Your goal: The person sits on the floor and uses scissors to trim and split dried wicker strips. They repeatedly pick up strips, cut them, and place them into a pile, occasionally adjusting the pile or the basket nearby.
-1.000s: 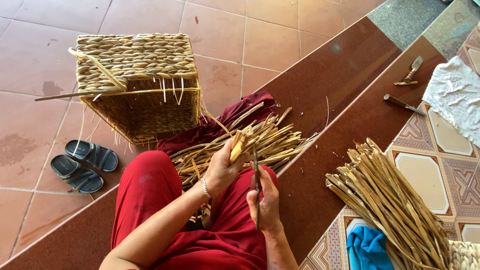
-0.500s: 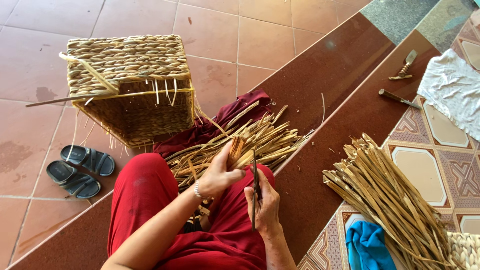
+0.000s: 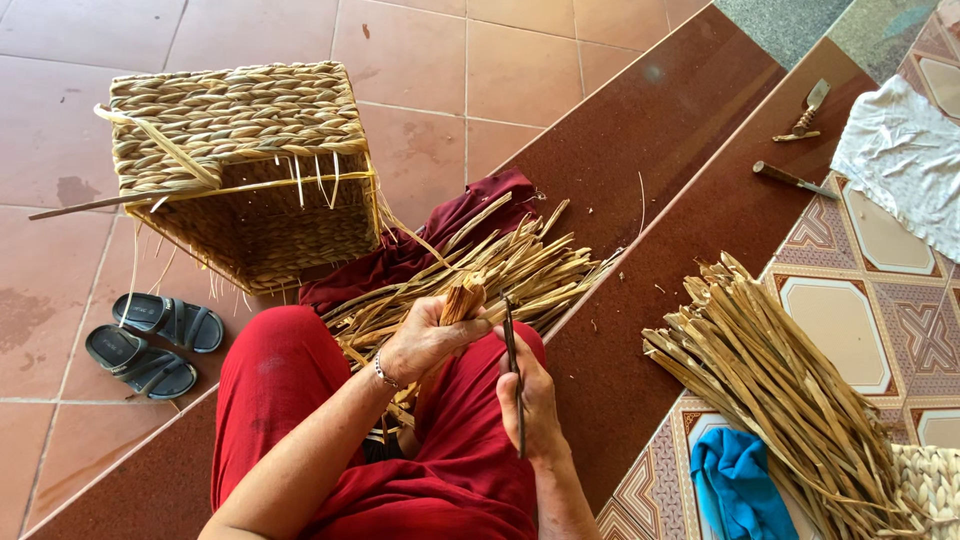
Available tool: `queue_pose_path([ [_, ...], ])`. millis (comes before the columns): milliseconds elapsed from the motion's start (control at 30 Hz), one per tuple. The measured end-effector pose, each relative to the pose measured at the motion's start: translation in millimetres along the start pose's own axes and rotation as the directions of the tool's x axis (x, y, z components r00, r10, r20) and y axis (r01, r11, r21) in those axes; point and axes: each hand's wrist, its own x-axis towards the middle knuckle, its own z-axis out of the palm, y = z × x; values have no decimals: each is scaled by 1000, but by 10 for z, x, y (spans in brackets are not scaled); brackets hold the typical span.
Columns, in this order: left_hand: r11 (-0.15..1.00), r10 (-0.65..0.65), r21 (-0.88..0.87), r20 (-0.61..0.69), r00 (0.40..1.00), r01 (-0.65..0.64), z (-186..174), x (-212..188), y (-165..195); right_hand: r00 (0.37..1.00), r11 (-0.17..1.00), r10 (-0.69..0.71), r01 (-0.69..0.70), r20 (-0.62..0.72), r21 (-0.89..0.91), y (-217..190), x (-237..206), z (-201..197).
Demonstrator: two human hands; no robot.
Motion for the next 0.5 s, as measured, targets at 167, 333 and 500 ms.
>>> queue_pose_path([
  [167,1000,-14,-6,-15,1000,14,26,19,-54,995,989,-37,23,-95,-146,175,-87,103],
  [333,999,-32,3,-30,999,32,9,44,-96,967,996,-86,76,-238,-51,358,-29,113],
  [500,998,-53,34,-70,996,55,103,124,-115,967,996,-74,82,-246,23,168,-11,-72],
])
